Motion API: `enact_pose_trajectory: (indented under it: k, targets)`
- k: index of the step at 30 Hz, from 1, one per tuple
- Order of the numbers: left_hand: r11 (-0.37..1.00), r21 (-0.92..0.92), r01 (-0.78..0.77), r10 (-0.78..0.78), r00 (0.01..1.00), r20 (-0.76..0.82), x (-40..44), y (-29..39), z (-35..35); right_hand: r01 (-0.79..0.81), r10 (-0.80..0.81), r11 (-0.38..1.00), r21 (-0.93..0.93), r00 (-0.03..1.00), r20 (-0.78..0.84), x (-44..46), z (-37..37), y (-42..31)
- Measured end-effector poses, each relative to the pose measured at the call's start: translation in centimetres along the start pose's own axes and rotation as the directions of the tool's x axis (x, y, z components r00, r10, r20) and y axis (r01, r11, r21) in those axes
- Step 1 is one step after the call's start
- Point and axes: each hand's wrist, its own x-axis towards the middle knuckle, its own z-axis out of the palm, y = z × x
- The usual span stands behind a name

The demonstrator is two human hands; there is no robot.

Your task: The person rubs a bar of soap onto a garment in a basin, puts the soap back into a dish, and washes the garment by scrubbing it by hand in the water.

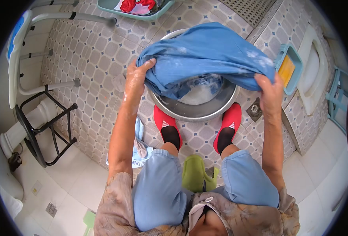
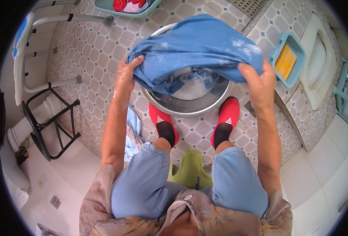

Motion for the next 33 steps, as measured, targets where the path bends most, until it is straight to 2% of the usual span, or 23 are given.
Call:
enact_pose_trajectory:
  k: [1, 3, 4, 5, 7, 9, 12, 14, 15, 17, 18, 19, 21, 22, 23, 25, 26, 27, 28, 29, 30, 31, 33]
  targets:
    - [1.0, -0.004, -0.005, 0.005, 1.0, 0.001, -0.8, 0.6, 0.7, 0.079, -0.077, 0.982, 0.171, 0.997, -0.018, 0.1, -0.5, -0.4]
    - [0.824, 0.542, -0.166, 0.33, 0.918, -0.219, -2.4, 1.7, 2.1, 0.134, -0.131, 0.969, 0.207, 0.991, -0.026, 0.5, -1.5, -0.6]
    - [0.742, 0.615, -0.268, 0.491, 0.841, -0.226, -1.9, 0.7, 2.2, 0.175, -0.172, 0.953, 0.248, 0.984, -0.034, 0.7, -1.8, -0.7]
    - [0.745, 0.611, -0.269, 0.49, 0.842, -0.226, -2.1, 0.5, 2.2, 0.176, -0.173, 0.954, 0.243, 0.984, -0.035, 0.6, -1.9, -1.0]
    - [0.258, 0.76, -0.596, 0.854, 0.508, 0.109, -4.0, 1.4, 2.8, 0.208, -0.196, 0.958, 0.199, 0.977, -0.078, 0.6, -1.8, -1.8]
    - [0.186, 0.556, -0.81, 0.81, 0.447, 0.38, -5.9, 2.4, 5.2, 0.237, -0.217, 0.941, 0.241, 0.97, -0.109, 0.0, -1.2, -3.1]
    - [0.187, 0.604, -0.775, 0.745, 0.513, 0.427, -7.3, 2.1, 8.6, 0.307, -0.271, 0.908, 0.284, 0.949, -0.158, -1.2, -0.7, -4.8]
    - [0.248, 0.62, -0.745, 0.63, 0.61, 0.481, -6.9, 1.3, 9.5, 0.345, -0.306, 0.896, 0.279, 0.936, -0.176, -1.8, -0.3, -6.0]
    - [0.25, 0.62, -0.744, 0.633, 0.61, 0.477, -6.6, 1.3, 9.4, 0.37, -0.326, 0.892, 0.259, 0.925, -0.197, -2.0, -0.1, -6.5]
    - [0.255, 0.454, -0.854, 0.69, 0.489, 0.534, -5.6, 1.5, 8.7, 0.395, -0.347, 0.887, 0.238, 0.912, -0.218, -1.5, -0.5, -7.7]
    - [0.371, 0.343, -0.863, 0.648, 0.505, 0.57, -5.2, 1.7, 8.0, 0.377, -0.36, 0.89, 0.258, 0.926, -0.112, -0.9, -1.5, -8.4]
    - [0.373, 0.341, -0.863, 0.645, 0.506, 0.573, -5.4, 1.9, 7.1, 0.355, -0.368, 0.893, 0.276, 0.93, -0.008, -0.3, -2.1, -8.9]
    - [0.837, 0.23, -0.496, 0.337, 0.799, 0.498, -6.6, 2.1, 5.1, 0.322, -0.363, 0.866, 0.383, 0.931, 0.038, 1.0, -2.3, -8.9]
    - [0.961, 0.156, -0.229, 0.128, 0.868, 0.481, -6.9, 2.1, 4.8, 0.154, -0.212, 0.89, 0.429, 0.973, 0.091, 1.9, -2.2, -8.4]
    - [0.961, 0.16, -0.225, 0.123, 0.867, 0.483, -6.9, 1.9, 5.1, -0.019, -0.059, 0.885, 0.464, 0.987, 0.153, 2.9, -2.1, -7.8]
    - [0.964, -0.24, 0.114, -0.009, 0.916, 0.401, -6.0, 1.2, 6.3, -0.123, 0.07, 0.942, 0.311, 0.981, 0.179, 5.9, 1.0, -5.8]
    - [0.931, -0.291, 0.221, -0.095, 0.916, 0.391, -4.8, -0.5, 6.2, -0.199, 0.172, 0.977, 0.079, 0.949, 0.264, 8.4, 1.1, -3.4]
    - [0.93, -0.289, 0.226, -0.1, 0.914, 0.392, -4.4, -0.6, 6.4, -0.245, 0.285, 0.956, -0.16, 0.902, 0.323, 10.1, 1.0, -1.1]
    - [0.869, -0.35, 0.349, -0.237, 0.915, 0.326, -4.3, -0.7, 6.5, -0.252, 0.292, 0.954, -0.16, 0.901, 0.321, 9.8, 1.1, 0.5]
    - [0.786, -0.416, 0.458, -0.377, 0.888, 0.264, -4.2, -0.8, 6.6, -0.162, 0.206, 0.957, -0.239, 0.963, 0.172, 9.4, 1.3, 1.9]
    - [0.766, -0.44, 0.468, -0.407, 0.884, 0.232, -3.8, -1.3, 6.3, -0.077, 0.093, 0.941, -0.33, 0.995, 0.03, 9.3, 1.4, 2.4]
    - [0.763, -0.441, 0.473, -0.413, 0.881, 0.23, -3.5, -1.6, 5.8, -0.083, 0.099, 0.94, -0.332, 0.995, 0.032, 9.0, 0.9, 2.6]
    - [0.721, -0.489, 0.49, -0.416, 0.871, 0.26, -3.1, -2.1, 5.1, 0.075, -0.108, 0.976, -0.206, 0.982, -0.155, 7.1, -1.6, 2.3]
